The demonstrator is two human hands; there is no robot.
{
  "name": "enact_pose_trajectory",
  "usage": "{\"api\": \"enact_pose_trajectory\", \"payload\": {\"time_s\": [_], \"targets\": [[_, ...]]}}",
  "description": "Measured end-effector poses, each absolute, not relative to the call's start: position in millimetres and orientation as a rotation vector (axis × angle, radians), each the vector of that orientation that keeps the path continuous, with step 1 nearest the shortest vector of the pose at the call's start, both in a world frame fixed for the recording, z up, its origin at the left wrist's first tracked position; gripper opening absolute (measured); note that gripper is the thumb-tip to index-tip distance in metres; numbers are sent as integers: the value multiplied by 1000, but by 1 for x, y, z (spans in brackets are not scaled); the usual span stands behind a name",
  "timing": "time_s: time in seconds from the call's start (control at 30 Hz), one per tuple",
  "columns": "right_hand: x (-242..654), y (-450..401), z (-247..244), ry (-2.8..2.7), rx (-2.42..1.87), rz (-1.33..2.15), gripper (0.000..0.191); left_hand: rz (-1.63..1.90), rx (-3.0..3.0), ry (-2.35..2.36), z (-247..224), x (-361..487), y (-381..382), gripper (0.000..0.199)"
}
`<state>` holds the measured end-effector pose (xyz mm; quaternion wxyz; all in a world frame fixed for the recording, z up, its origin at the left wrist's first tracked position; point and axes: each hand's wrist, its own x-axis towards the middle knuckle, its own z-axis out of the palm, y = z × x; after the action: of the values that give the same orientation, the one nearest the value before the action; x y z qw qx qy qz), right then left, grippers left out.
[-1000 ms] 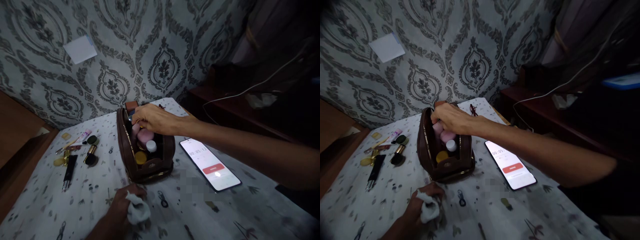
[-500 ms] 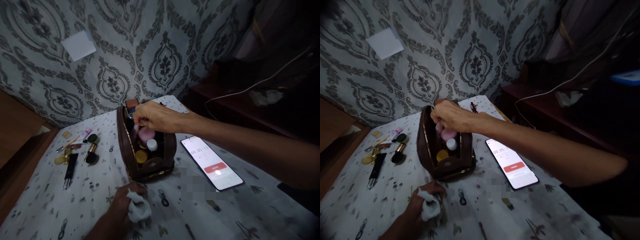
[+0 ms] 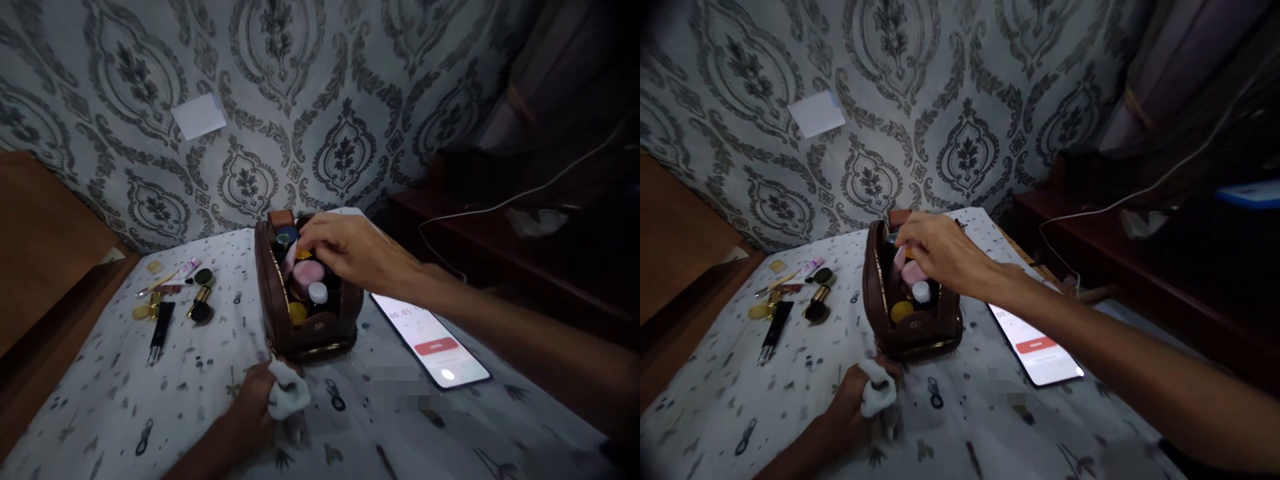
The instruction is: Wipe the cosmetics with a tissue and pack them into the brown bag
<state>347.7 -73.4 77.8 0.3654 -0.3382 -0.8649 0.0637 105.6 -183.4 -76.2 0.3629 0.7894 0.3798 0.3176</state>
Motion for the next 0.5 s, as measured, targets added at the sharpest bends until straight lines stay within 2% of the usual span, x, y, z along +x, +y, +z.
{"api": "enact_pose_trajectory", "payload": {"time_s": [0.23, 0.4, 0.5], "targets": [[336, -119, 63, -2214, -765, 174, 29, 897, 2120, 1083, -67, 106, -183, 29], [326, -78, 91, -2191, -1153, 100, 31, 946, 2064, 1053, -55, 112, -183, 31], [310, -37, 108, -2163, -1403, 222, 25, 949, 2056, 1000, -52, 114, -182, 33]]}}
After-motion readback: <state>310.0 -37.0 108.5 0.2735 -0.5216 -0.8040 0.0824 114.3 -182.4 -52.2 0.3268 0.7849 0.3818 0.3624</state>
